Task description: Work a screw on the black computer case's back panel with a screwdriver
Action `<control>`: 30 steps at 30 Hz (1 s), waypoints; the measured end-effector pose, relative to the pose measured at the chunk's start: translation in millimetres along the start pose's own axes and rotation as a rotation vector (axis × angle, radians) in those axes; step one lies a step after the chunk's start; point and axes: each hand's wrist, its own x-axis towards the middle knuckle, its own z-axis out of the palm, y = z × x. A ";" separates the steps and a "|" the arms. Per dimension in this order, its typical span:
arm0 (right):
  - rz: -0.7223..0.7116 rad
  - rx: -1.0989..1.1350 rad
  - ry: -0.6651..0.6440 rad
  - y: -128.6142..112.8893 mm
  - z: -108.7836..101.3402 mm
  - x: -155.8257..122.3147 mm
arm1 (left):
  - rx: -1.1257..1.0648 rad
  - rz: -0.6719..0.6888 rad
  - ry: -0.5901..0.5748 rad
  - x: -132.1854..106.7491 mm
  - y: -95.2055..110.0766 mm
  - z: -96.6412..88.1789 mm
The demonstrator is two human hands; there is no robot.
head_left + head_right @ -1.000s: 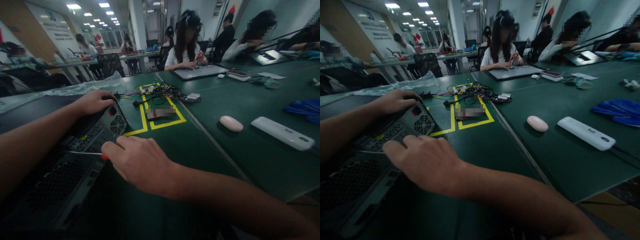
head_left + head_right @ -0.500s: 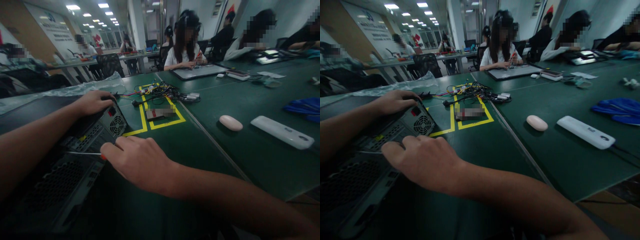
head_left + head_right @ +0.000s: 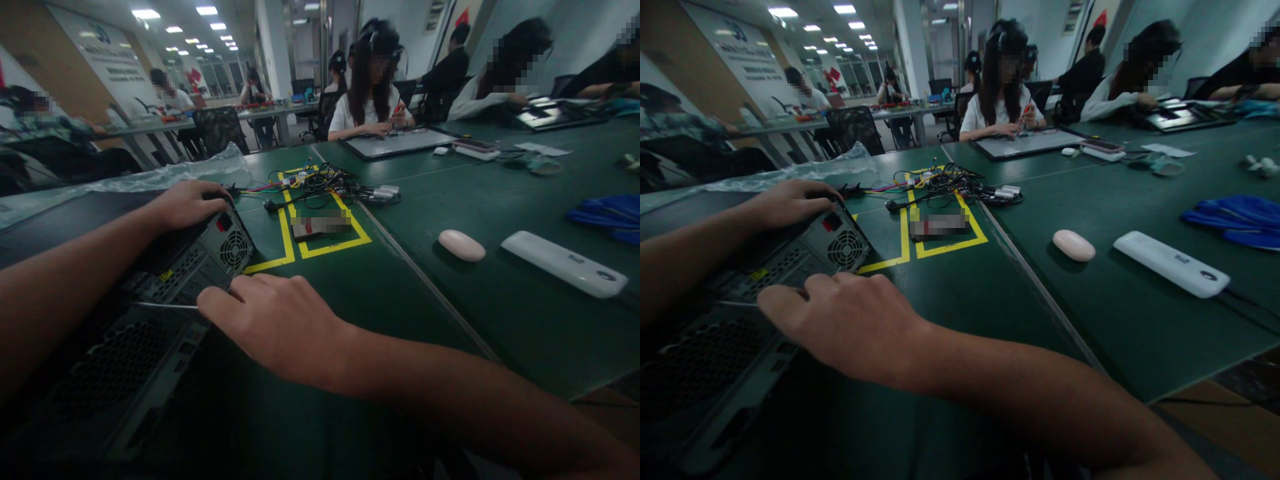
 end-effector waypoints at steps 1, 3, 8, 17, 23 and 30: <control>0.000 0.002 0.002 -0.5 0.5 0.2 | 0.002 -0.001 -0.002 -0.1 0.2 0.1; 0.001 0.012 0.009 -1.3 1.6 0.4 | 0.007 0.000 -0.008 0.0 0.5 0.1; 0.010 0.018 0.031 -2.4 2.3 -0.1 | 0.015 -0.002 -0.014 0.8 0.6 -0.2; 0.057 0.010 0.097 -9.7 0.3 -3.1 | -0.003 0.015 -0.001 2.1 -1.8 2.3; 0.088 0.045 0.147 -18.7 4.2 -4.8 | 0.008 0.017 -0.007 1.6 -0.9 1.3; 0.126 0.113 0.043 -22.5 0.8 -3.3 | -0.004 -0.014 0.000 -0.6 1.8 0.3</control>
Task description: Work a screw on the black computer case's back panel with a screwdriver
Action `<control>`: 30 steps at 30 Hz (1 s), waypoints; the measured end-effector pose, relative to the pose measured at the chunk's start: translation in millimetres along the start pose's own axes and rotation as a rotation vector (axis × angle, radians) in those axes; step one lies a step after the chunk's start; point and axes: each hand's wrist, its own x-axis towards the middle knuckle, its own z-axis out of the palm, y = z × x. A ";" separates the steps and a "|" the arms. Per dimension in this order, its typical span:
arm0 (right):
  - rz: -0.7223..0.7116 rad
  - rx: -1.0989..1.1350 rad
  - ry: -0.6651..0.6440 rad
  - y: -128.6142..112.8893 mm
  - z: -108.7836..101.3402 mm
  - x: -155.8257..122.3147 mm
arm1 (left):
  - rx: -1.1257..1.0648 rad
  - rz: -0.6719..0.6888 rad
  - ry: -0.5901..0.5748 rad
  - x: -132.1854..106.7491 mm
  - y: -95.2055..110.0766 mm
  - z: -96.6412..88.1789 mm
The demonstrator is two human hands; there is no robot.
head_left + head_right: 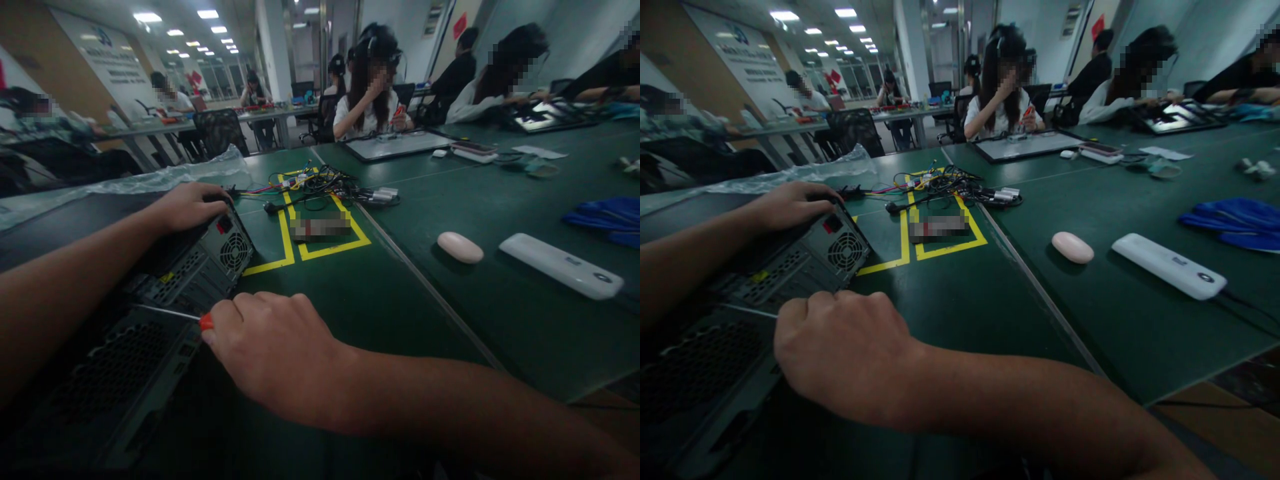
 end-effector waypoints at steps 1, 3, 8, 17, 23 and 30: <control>-0.006 -0.003 0.006 0.2 0.0 -0.2 | -0.003 0.000 -0.006 -0.1 0.1 -0.4; -0.016 -0.016 0.021 0.7 -0.2 -0.7 | -0.008 0.005 -0.016 0.1 0.0 -1.1; -0.080 -0.060 0.024 2.4 -7.0 -0.2 | 0.006 0.014 -0.012 0.8 0.2 -1.6; -0.093 -0.105 0.089 4.0 -14.3 1.1 | 0.001 0.017 -0.011 -0.9 2.6 -2.1; -0.054 -0.104 0.084 6.0 -6.6 2.1 | -0.007 0.017 -0.007 0.2 0.5 -0.6; -0.060 -0.072 0.044 2.3 -9.0 0.6 | -0.003 0.013 -0.009 -0.9 2.0 -2.3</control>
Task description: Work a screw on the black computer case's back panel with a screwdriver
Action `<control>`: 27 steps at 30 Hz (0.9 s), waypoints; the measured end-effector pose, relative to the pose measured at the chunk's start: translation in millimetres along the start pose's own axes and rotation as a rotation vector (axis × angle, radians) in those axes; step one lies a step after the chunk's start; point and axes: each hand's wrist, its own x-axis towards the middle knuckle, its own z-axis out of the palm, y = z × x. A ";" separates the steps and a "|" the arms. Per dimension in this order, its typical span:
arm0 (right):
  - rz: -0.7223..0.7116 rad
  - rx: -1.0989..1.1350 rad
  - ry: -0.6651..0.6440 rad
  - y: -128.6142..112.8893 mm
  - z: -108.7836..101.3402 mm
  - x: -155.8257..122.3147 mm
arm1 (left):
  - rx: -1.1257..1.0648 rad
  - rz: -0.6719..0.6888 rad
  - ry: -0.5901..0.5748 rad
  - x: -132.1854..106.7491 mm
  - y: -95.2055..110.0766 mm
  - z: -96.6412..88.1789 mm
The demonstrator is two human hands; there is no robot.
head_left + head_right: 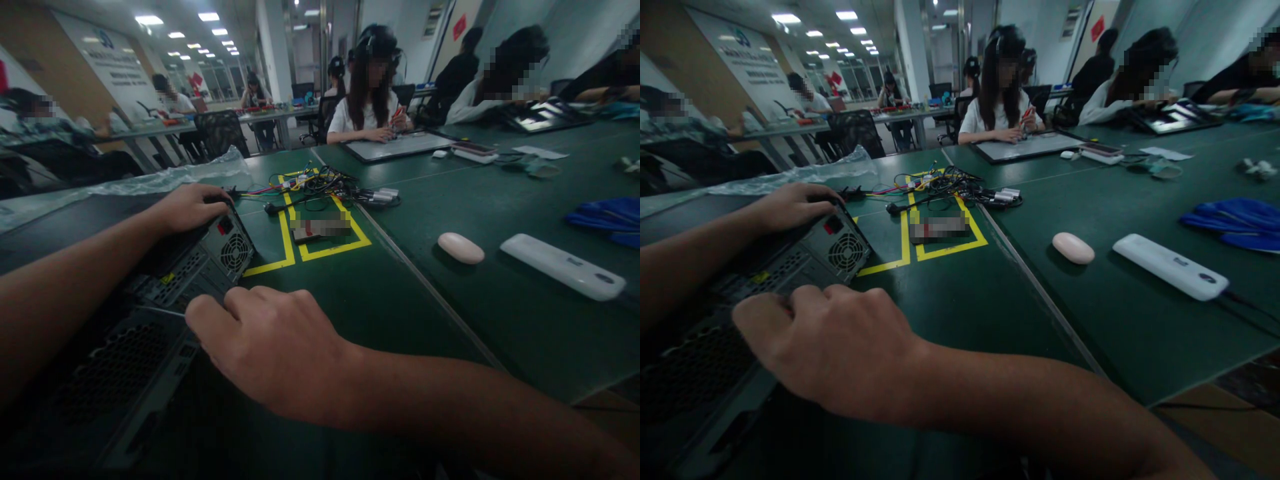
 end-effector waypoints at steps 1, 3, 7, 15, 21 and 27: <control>-0.011 -0.008 -0.009 -0.4 -1.5 0.0 | 0.000 0.001 -0.002 0.0 -0.2 -0.1; -0.020 -0.028 -0.030 -0.3 -3.8 0.4 | -0.002 0.005 -0.001 0.2 -0.3 -0.1; -0.010 -0.036 -0.039 2.4 -5.2 1.9 | 0.001 0.001 0.007 0.2 0.4 0.4; -0.012 -0.031 -0.033 5.1 -7.2 2.4 | 0.000 0.023 0.010 1.7 -3.5 1.6; 0.041 -0.007 -0.064 5.5 1.9 2.8 | -0.012 0.017 0.008 1.7 -3.7 2.0; 0.000 0.019 -0.015 6.3 6.2 0.0 | 0.006 -0.003 -0.010 -0.9 1.7 -0.4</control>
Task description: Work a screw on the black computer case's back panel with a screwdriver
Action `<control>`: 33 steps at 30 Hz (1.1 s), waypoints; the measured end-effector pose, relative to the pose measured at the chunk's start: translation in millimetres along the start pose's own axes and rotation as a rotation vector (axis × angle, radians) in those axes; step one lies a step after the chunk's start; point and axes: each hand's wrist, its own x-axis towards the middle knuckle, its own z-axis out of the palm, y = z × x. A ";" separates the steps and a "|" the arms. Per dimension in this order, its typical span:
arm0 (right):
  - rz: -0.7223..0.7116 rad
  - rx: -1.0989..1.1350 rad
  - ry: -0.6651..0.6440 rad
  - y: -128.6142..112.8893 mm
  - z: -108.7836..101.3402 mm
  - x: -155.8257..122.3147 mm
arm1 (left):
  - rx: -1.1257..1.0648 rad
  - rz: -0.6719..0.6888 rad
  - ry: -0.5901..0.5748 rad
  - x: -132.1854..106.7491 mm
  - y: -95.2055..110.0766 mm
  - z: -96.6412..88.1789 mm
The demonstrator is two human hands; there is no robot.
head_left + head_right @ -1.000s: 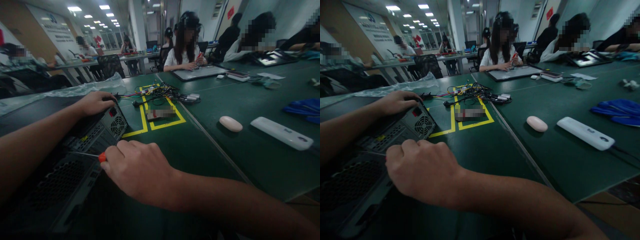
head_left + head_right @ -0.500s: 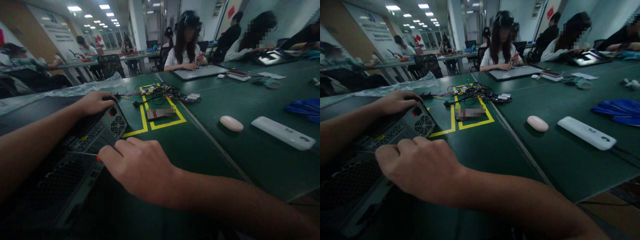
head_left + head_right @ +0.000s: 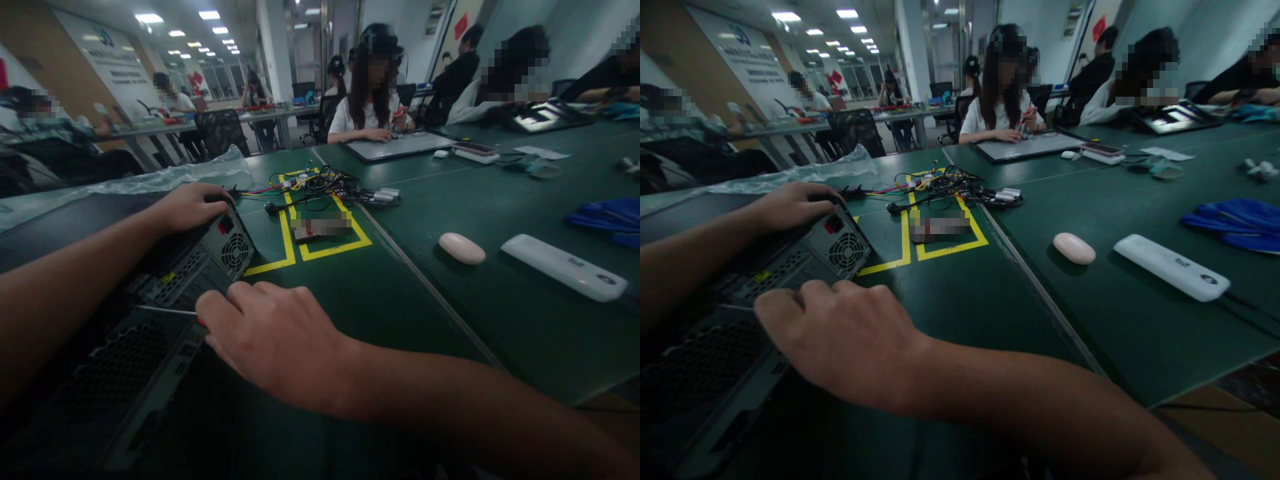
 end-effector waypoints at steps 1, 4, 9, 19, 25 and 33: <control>-0.009 -0.008 -0.003 0.4 -0.9 -0.4 | -0.001 0.000 0.000 -0.2 0.3 -0.2; -0.023 -0.035 -0.055 1.5 -4.3 -0.2 | -0.009 0.007 0.008 0.0 0.0 -0.2; -0.026 -0.052 -0.050 3.1 -5.7 0.8 | -0.014 0.018 0.005 0.7 -1.5 0.2; -0.017 -0.051 -0.046 5.1 -4.5 2.5 | -0.008 0.015 -0.006 -0.4 0.2 0.2; -0.028 -0.055 -0.047 4.5 -5.1 2.8 | 0.002 0.022 0.002 -2.1 1.4 -1.4; 0.012 -0.062 -0.018 1.3 -0.5 5.7 | -0.026 0.049 0.053 3.1 -6.7 4.0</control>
